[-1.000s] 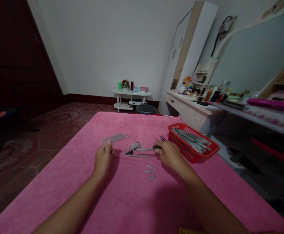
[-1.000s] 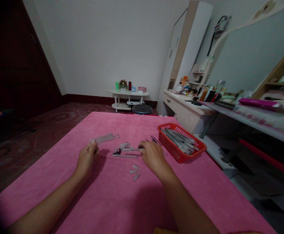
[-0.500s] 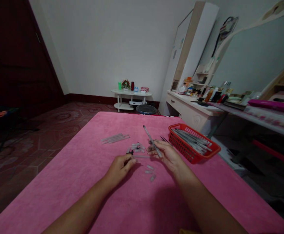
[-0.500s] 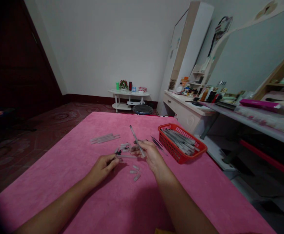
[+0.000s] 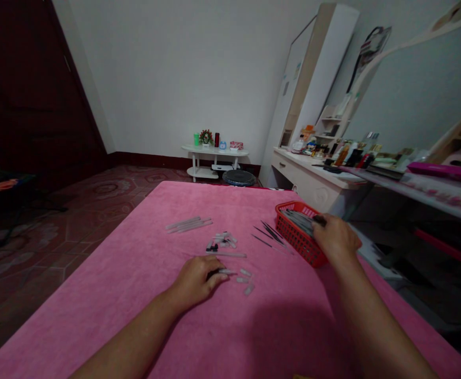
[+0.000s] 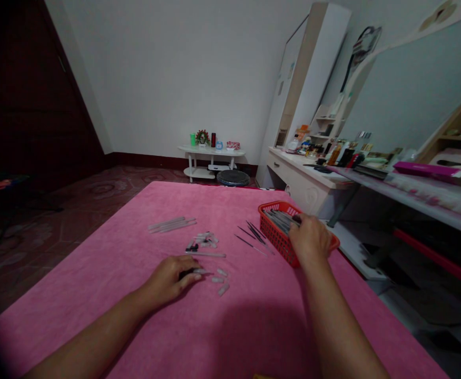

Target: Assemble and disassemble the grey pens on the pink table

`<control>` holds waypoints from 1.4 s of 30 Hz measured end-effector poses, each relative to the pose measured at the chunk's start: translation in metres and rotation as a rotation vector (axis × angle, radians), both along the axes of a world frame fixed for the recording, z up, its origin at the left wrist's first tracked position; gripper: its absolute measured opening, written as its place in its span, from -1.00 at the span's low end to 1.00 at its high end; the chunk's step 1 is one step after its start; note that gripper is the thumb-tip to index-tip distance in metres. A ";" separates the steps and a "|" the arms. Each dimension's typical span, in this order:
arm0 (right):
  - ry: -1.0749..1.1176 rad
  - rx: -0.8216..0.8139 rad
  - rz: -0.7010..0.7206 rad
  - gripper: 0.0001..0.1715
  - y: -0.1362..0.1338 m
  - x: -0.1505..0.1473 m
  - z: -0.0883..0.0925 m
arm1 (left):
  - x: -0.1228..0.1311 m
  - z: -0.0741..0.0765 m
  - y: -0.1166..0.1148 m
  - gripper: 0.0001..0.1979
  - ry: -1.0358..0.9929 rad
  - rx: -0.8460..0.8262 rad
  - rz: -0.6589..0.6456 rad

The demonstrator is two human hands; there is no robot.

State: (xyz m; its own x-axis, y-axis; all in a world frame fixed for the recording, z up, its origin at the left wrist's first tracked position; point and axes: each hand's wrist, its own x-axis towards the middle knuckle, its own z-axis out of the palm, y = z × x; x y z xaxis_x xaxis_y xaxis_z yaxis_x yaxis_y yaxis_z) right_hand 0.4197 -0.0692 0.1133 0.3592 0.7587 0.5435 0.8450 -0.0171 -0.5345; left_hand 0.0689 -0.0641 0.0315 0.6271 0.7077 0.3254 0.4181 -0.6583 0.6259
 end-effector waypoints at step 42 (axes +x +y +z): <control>-0.226 -0.145 0.370 -0.80 0.031 -0.111 -0.100 | -0.036 0.003 0.053 -0.75 0.559 0.028 0.706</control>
